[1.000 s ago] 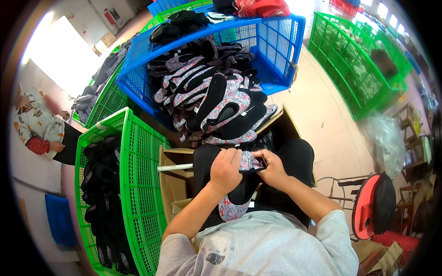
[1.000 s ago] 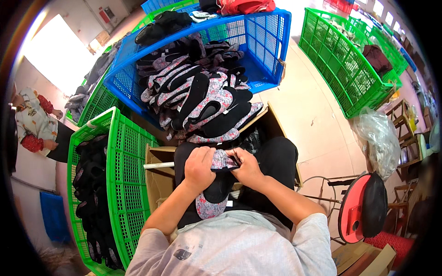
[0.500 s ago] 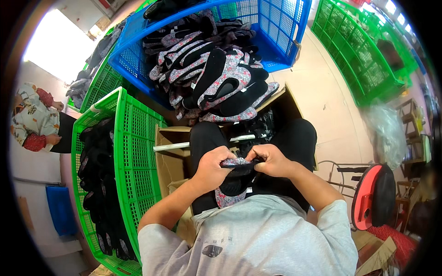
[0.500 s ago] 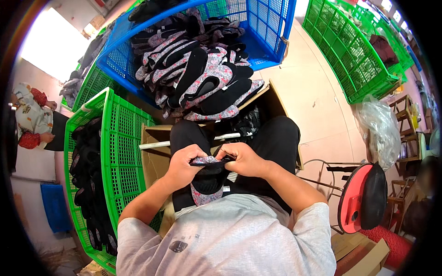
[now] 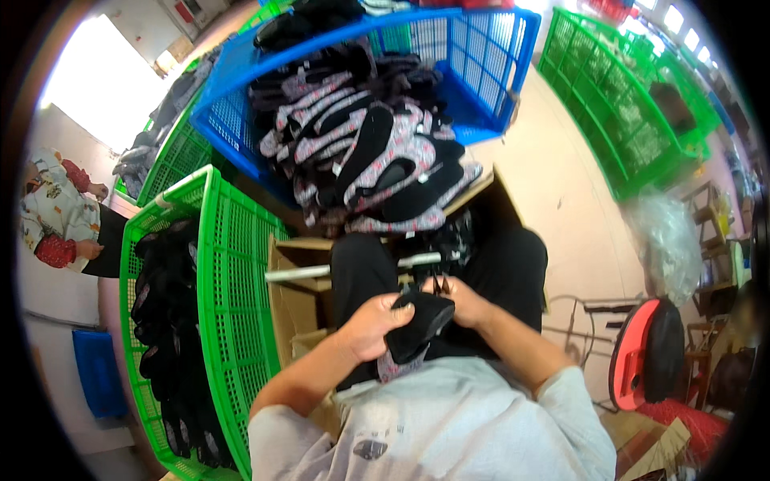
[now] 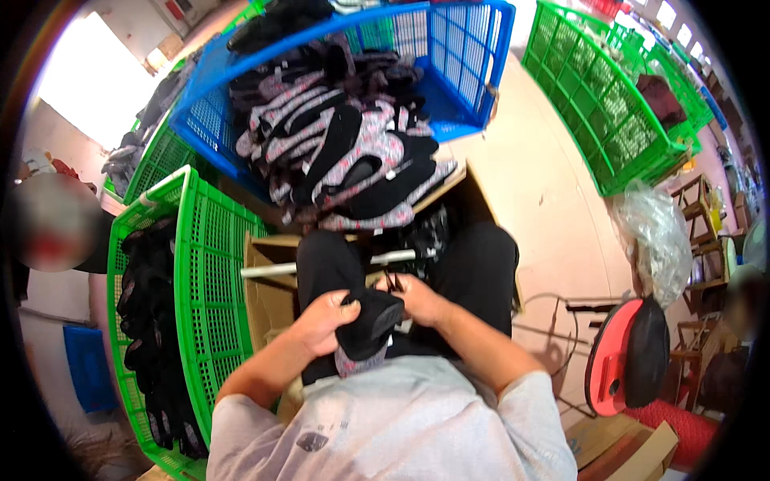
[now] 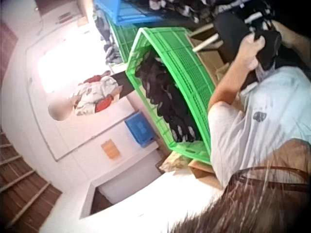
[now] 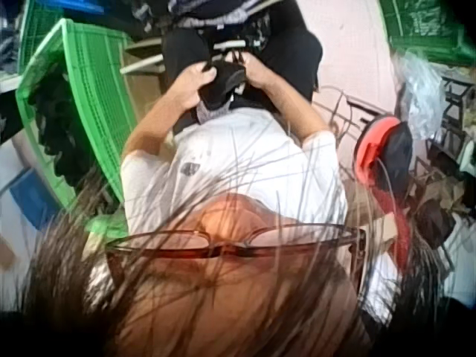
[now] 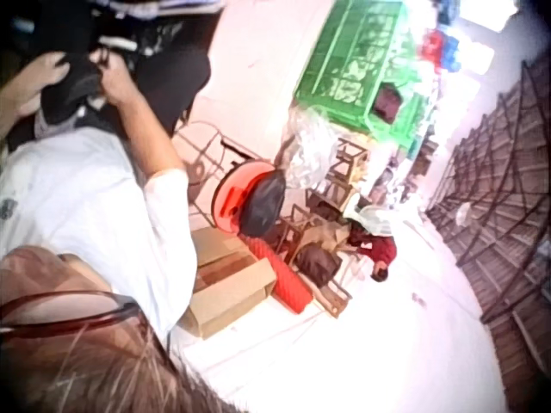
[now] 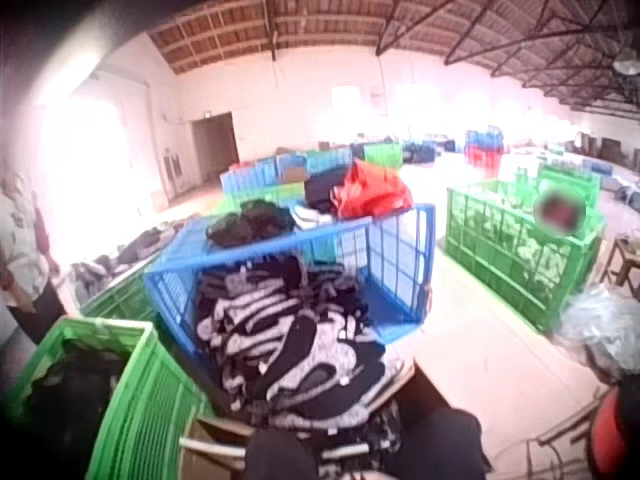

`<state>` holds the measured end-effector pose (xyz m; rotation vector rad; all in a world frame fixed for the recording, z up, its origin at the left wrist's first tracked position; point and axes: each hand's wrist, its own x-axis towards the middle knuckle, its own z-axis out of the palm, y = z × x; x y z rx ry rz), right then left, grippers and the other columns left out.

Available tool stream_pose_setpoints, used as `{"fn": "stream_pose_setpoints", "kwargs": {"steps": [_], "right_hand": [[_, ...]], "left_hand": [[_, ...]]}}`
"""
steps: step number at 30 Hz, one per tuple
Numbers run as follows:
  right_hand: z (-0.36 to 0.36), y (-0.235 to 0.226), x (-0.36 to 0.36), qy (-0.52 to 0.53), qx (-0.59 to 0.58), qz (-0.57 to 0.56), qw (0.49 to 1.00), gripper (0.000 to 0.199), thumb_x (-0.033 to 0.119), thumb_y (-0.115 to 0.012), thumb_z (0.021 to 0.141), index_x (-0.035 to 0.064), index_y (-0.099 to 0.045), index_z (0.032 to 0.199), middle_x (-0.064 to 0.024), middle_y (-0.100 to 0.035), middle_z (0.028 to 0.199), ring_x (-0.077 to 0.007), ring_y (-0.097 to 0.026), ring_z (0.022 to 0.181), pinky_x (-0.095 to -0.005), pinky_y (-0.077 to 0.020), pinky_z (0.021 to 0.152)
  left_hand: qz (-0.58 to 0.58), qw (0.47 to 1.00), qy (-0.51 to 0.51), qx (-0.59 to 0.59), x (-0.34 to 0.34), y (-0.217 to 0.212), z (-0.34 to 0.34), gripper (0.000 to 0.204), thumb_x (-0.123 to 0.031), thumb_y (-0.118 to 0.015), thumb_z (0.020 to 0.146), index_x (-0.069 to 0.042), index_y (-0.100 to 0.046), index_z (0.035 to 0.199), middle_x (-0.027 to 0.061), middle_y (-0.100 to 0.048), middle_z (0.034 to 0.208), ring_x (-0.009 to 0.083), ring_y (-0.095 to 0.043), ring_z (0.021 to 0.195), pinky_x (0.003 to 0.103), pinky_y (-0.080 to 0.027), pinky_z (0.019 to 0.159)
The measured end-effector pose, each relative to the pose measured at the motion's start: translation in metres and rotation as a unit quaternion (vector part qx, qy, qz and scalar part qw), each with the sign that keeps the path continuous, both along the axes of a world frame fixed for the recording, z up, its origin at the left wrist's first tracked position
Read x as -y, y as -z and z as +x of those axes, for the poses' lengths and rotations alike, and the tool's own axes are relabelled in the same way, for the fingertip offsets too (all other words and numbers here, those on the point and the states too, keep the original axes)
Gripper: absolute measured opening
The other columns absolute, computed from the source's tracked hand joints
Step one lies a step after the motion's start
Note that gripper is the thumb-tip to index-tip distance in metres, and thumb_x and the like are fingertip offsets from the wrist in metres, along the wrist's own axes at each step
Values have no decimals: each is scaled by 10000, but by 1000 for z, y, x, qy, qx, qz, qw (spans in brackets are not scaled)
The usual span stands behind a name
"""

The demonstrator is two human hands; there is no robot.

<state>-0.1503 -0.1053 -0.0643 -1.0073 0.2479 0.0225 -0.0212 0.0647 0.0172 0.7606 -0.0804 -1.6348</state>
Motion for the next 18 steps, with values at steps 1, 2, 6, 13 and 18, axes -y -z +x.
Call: {"fn": "stream_pose_setpoints", "kwargs": {"steps": [1,2,6,13,18], "right_hand": [[-2,7,2,13,-12,9,1000,67,139,-678,890,109,-622,909,83,-563,751,-5,-469,602,-177,-344,521],[-4,7,4,1,-11,20,1000,74,156,-666,906,118,-647,966,81,-589,777,-1,-475,602,-177,-341,520],[1,18,-14,72,-38,70,994,154,145,-624,933,55,-661,1052,3,-660,857,-83,-606,716,-242,-501,624],[-6,19,-38,197,-18,117,973,205,125,-640,918,48,-630,1108,-60,-668,1020,-154,-645,890,-300,-546,781],[-12,17,-38,147,-49,186,970,195,257,-656,942,90,-593,1021,0,-580,850,-49,-465,598,-216,-310,458]], "left_hand": [[-5,999,-9,-37,4,-1,-6,446,-228,-732,876,33,-589,1209,112,-676,1131,200,-668,1004,336,-533,921],[-18,997,-18,-74,4,8,-11,492,-225,-717,886,28,-543,1270,117,-658,1171,216,-661,1042,346,-529,950],[-31,989,-78,-122,11,29,-35,403,-167,-669,924,-11,-537,1271,103,-665,1137,211,-670,1012,351,-549,919],[-22,982,-186,33,33,15,-56,314,-45,-582,956,4,-537,1263,102,-642,1173,202,-636,1057,334,-532,915],[-55,937,-280,201,35,0,-57,287,-15,-534,962,38,-498,1242,112,-625,1160,173,-606,1079,298,-499,938]]}}
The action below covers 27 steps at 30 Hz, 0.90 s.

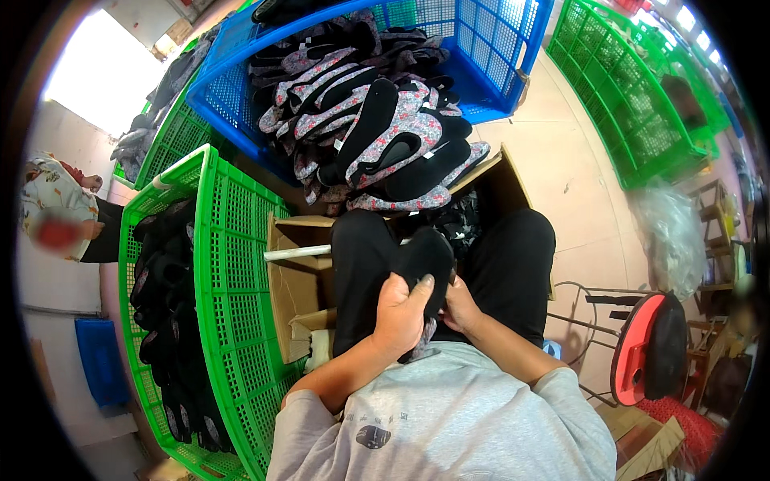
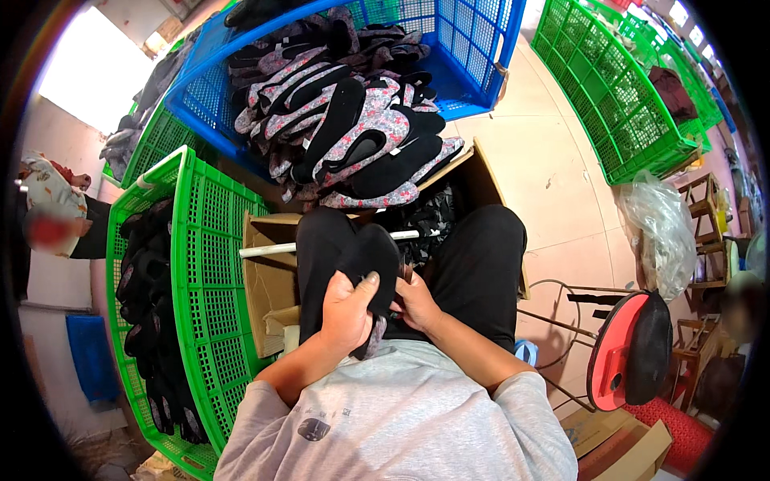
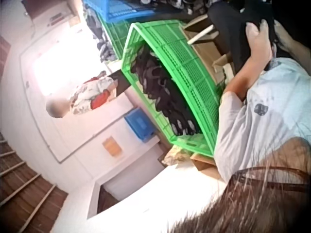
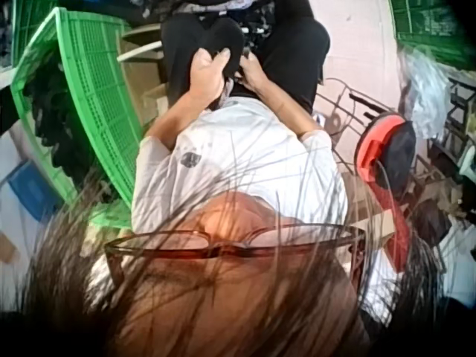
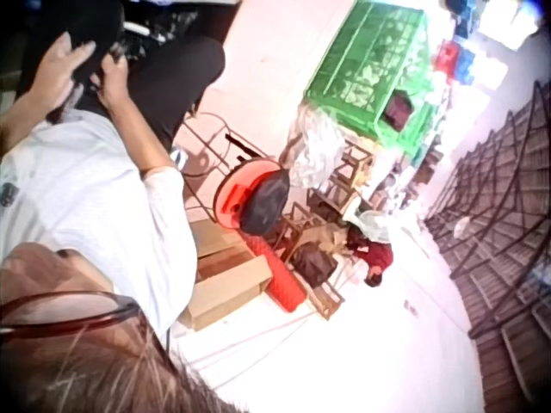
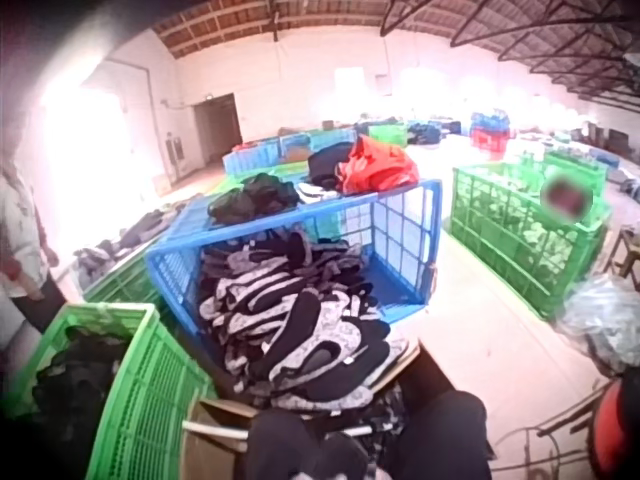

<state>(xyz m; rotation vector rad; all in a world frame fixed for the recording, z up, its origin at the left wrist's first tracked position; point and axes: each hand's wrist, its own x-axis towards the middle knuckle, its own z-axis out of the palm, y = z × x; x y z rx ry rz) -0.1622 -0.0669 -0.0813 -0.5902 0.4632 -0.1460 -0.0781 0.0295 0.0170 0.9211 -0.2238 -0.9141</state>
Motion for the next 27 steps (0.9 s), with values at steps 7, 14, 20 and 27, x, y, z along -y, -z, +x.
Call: {"fn": "stream_pose_setpoints", "kwargs": {"steps": [7,14,20,27], "right_hand": [[-8,14,-6,-84,71,19,994,277,265,-727,894,139,-554,1069,46,-512,748,-51,-389,538,-209,-298,467],[-5,4,-4,-114,-3,-80,990,272,115,-791,827,121,-565,977,81,-505,773,-16,-416,604,-195,-348,531],[-5,13,-10,-50,-31,-321,945,293,47,-781,818,122,-499,824,70,-516,752,-15,-455,642,-207,-386,553],[-3,4,-23,6,-95,-372,923,286,47,-756,831,65,-483,747,34,-499,695,-43,-456,615,-230,-381,535]], "left_hand": [[345,840,-129,398,-4,48,18,255,-152,-647,913,59,-510,872,186,-570,783,302,-599,751,405,-476,710],[338,872,-154,317,-3,71,32,317,-161,-681,867,68,-474,796,210,-521,824,302,-511,797,411,-422,741],[248,947,-138,150,-9,76,35,292,-81,-730,832,-8,-452,776,42,-501,817,96,-436,739,295,-413,644],[141,971,-153,121,-4,60,31,172,20,-672,861,-2,-506,903,73,-595,882,105,-564,792,263,-479,689]]}}
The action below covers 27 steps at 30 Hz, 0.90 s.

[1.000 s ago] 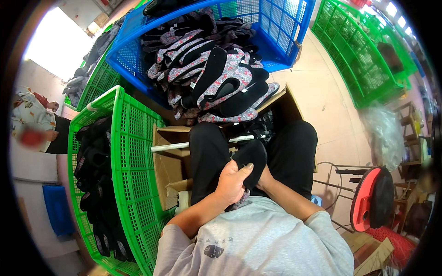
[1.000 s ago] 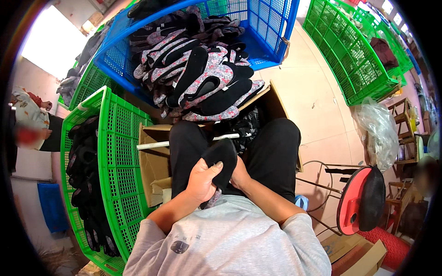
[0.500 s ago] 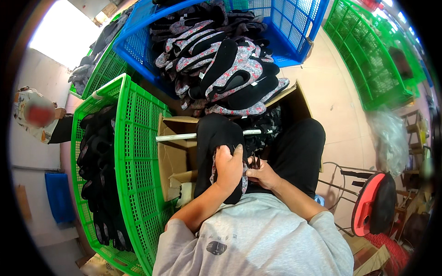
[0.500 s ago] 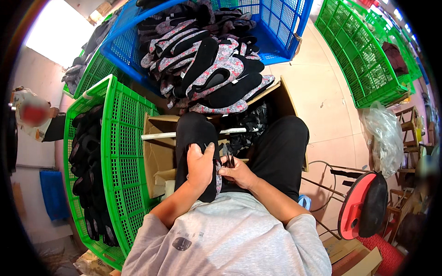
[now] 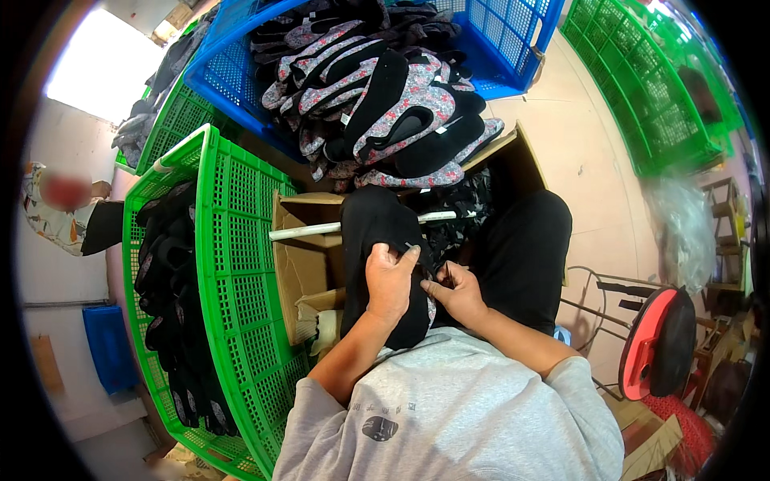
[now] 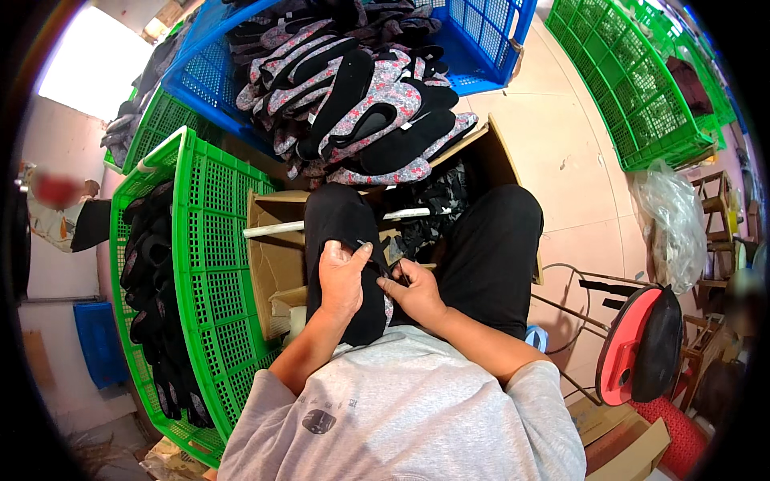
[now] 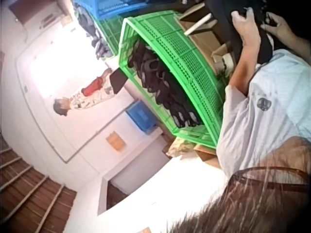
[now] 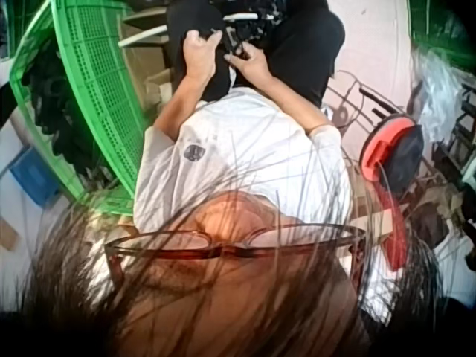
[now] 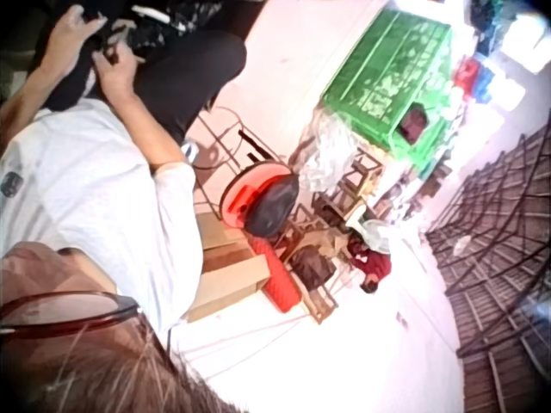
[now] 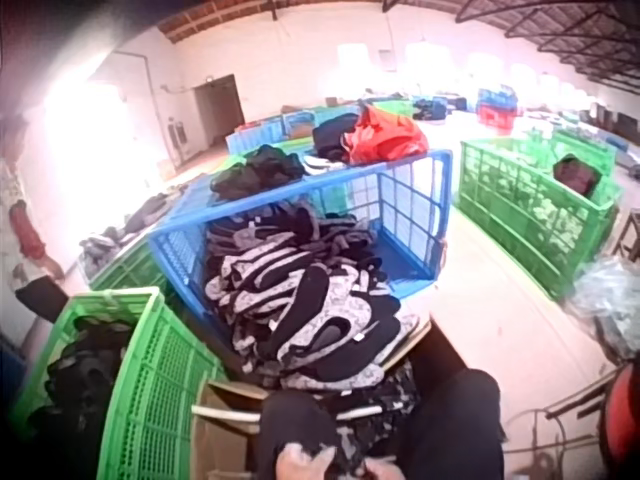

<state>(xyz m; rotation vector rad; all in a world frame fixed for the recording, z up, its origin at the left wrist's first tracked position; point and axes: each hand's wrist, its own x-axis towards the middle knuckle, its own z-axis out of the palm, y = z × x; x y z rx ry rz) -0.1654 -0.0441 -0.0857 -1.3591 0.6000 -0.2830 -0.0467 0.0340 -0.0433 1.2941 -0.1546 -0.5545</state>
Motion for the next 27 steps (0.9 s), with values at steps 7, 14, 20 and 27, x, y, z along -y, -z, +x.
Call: {"fn": "stream_pose_setpoints", "kwargs": {"steps": [7,14,20,27], "right_hand": [[4,-11,-3,36,-3,67,997,219,52,-703,863,55,-497,790,28,-491,696,-53,-450,595,-242,-389,535],[17,14,-9,-21,-24,33,999,191,97,-679,893,62,-504,823,30,-486,705,-63,-438,663,-253,-406,594],[19,1,-9,-39,-36,-1,999,171,124,-679,893,18,-546,878,-6,-522,716,-95,-474,682,-281,-432,624],[17,-3,-9,-33,-36,-74,996,200,138,-696,873,14,-539,884,-69,-508,694,-142,-462,644,-310,-431,605]], "left_hand": [[0,999,-11,-42,-9,-6,0,145,42,-649,865,10,-546,962,103,-628,930,139,-608,757,275,-509,683],[0,998,-52,-38,-24,-6,2,212,68,-617,876,34,-496,1046,126,-608,973,164,-609,763,290,-526,707],[99,987,-82,97,-38,-19,-9,261,11,-646,881,1,-493,1092,104,-566,982,136,-581,816,248,-507,695],[316,714,76,620,-26,-61,21,222,-48,-751,723,-67,-715,941,77,-575,960,293,-541,1000,422,-393,902]]}}
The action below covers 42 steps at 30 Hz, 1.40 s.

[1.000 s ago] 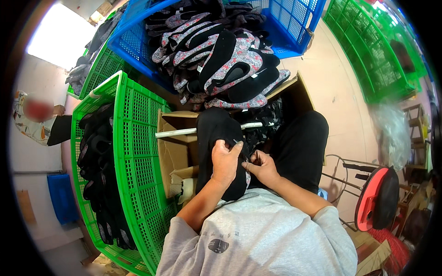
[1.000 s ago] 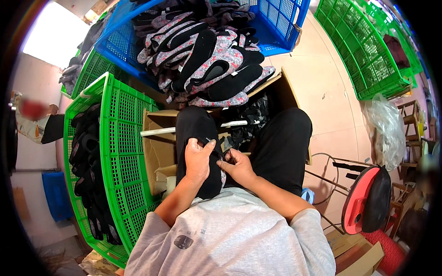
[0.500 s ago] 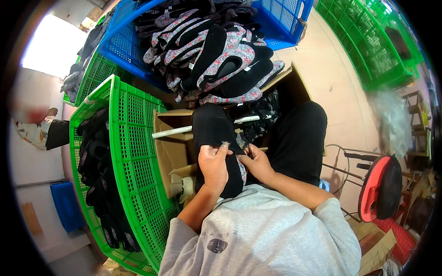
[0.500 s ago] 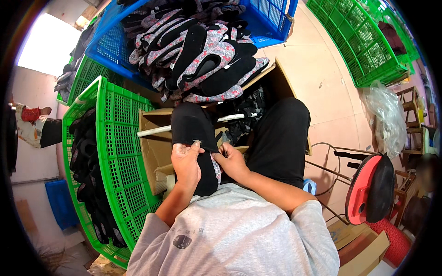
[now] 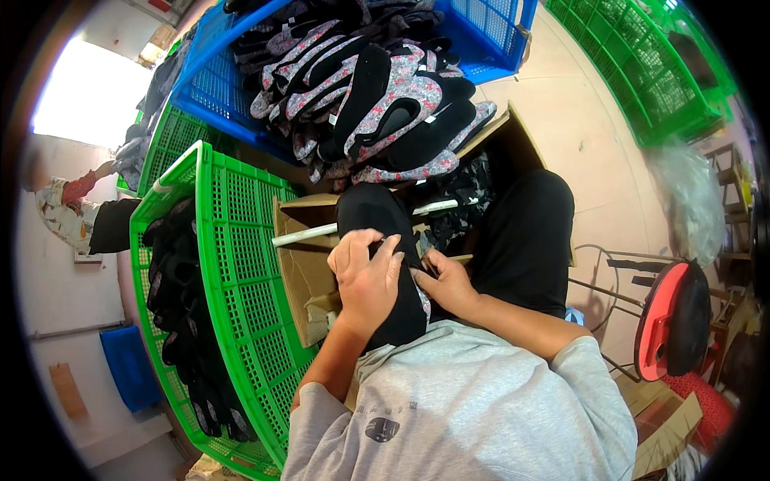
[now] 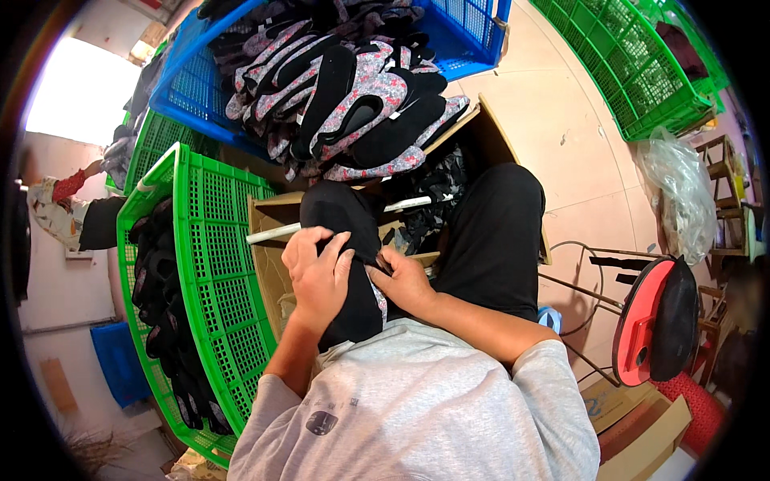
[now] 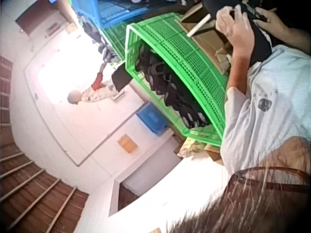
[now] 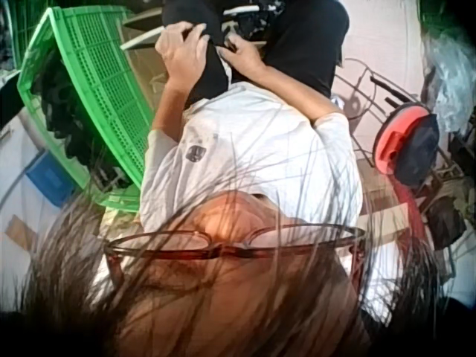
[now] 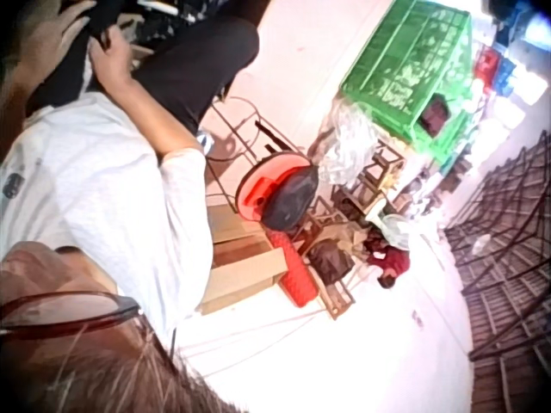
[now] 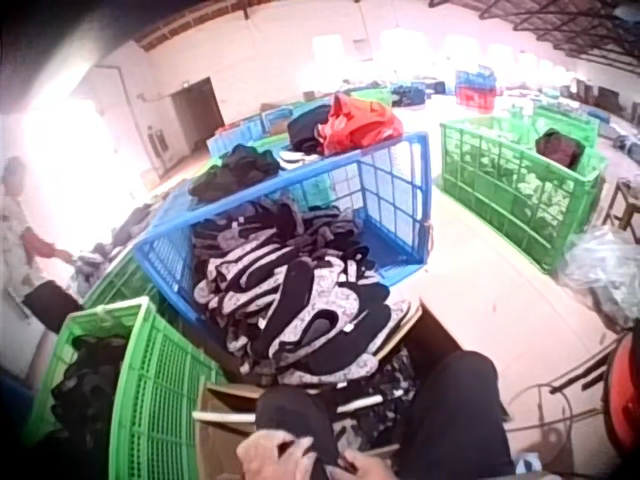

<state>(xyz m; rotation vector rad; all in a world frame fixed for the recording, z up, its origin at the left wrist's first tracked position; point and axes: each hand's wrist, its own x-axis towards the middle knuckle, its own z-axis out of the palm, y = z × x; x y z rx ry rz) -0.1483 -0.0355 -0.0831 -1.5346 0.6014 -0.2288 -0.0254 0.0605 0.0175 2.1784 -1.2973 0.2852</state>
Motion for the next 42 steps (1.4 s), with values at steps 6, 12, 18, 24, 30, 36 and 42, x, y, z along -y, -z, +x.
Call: {"fn": "stream_pose_setpoints", "kwargs": {"steps": [6,12,18,24,30,36,42], "right_hand": [[1,3,-2,-1,25,-19,1000,239,153,-697,872,11,-506,860,-79,-492,677,-159,-443,628,-321,-426,600],[1,-8,-2,7,28,0,1000,248,159,-691,875,8,-495,861,-86,-491,681,-163,-424,627,-331,-418,598],[0,7,-5,8,24,-5,1000,253,167,-692,876,12,-492,860,-82,-486,690,-161,-430,636,-326,-420,603],[2,13,-6,11,33,16,999,269,173,-696,882,22,-477,843,-61,-468,685,-136,-414,638,-318,-412,590],[0,16,5,-33,15,94,995,264,194,-708,887,38,-496,870,-48,-485,703,-101,-470,666,-290,-432,598],[-7,-10,35,-117,-37,-90,988,416,449,-557,966,63,-486,1104,-166,-655,911,-330,-652,821,-419,-496,740],[-4,-19,48,-150,-38,-98,983,398,439,-481,997,69,-460,1143,-188,-654,952,-380,-641,926,-451,-481,804]], "left_hand": [[114,976,182,28,12,-22,44,177,-80,-699,769,-101,-736,941,55,-566,943,263,-542,973,413,-379,895],[229,932,280,5,29,-31,70,172,-87,-710,742,-132,-742,904,55,-527,891,262,-515,948,399,-382,853],[197,919,341,-10,36,-21,83,177,-97,-753,673,-143,-734,844,42,-491,847,258,-518,918,388,-392,857],[157,919,359,-36,37,-11,88,131,-97,-766,659,-122,-702,770,38,-512,859,259,-534,931,375,-409,864],[98,910,385,-121,39,-1,89,80,-92,-728,718,-82,-652,742,36,-588,810,259,-585,887,390,-442,840],[93,916,370,-126,36,3,88,70,-122,-696,771,-85,-637,781,28,-605,788,252,-595,850,387,-438,851],[110,925,343,-124,36,6,86,60,-119,-702,767,-117,-656,806,8,-618,798,231,-596,873,369,-433,843]]}}
